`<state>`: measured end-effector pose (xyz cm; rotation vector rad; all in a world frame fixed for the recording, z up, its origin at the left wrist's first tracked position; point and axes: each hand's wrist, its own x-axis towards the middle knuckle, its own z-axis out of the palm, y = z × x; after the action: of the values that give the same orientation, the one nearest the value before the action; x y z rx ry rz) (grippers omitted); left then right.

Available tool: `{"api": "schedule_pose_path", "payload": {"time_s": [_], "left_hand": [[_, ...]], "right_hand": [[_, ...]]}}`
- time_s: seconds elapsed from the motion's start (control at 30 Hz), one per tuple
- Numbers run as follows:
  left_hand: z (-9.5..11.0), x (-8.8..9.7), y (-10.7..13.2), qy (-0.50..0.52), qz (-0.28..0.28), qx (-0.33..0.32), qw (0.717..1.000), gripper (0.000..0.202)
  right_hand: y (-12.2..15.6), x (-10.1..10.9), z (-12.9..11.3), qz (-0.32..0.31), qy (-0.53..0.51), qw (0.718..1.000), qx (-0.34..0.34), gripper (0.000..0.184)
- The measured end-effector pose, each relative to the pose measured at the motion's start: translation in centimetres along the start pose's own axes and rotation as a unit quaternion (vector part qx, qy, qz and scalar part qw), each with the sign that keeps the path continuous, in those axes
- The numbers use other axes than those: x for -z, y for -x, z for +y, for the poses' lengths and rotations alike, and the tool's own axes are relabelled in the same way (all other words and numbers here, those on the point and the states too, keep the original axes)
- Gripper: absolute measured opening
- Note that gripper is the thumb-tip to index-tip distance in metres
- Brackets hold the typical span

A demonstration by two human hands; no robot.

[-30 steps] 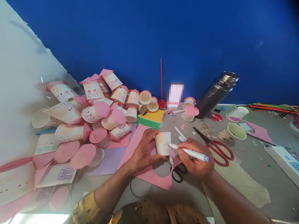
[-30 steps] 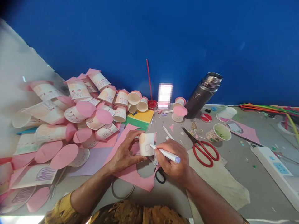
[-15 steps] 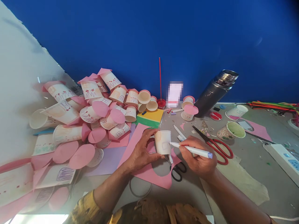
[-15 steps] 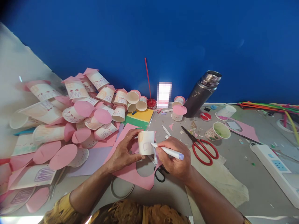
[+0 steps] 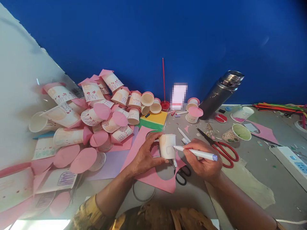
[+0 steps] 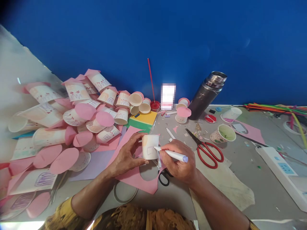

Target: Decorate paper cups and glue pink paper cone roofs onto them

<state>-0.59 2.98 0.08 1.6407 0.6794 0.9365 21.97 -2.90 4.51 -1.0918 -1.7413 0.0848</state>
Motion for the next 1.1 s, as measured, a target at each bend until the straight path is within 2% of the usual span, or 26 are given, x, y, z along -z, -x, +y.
{"api": "schedule_pose_path", "payload": {"time_s": [0.13,0.33,0.5,0.7,0.87,1.1], "left_hand": [[0.16,-0.02,-0.04,0.019,-0.004,0.015,1.0,0.083],[0.61,-0.08,-0.23,0.03,-0.002,0.027,0.999,0.082],[0.43,-0.1,-0.16,0.047,-0.007,0.024,0.999,0.084],[0.17,0.03,-0.2,0.053,-0.011,0.036,0.998,0.087],[0.22,-0.01,-0.23,0.064,-0.017,0.031,0.997,0.087],[-0.02,0.05,-0.23,0.089,-0.017,0.035,0.995,0.085]], "right_hand": [[-0.05,0.05,-0.02,0.002,-0.004,1.0,-0.005,0.01],[-0.33,0.09,-0.26,-0.03,-0.047,0.998,-0.006,0.012],[-0.24,0.25,-0.17,0.0,-0.034,0.999,-0.007,0.012],[-0.25,0.54,-0.02,-0.041,-0.063,0.997,-0.009,0.011],[-0.29,0.53,0.11,-0.003,-0.035,0.999,-0.007,0.01],[-0.69,0.6,-0.52,-0.049,-0.084,0.995,-0.013,0.014]]}}
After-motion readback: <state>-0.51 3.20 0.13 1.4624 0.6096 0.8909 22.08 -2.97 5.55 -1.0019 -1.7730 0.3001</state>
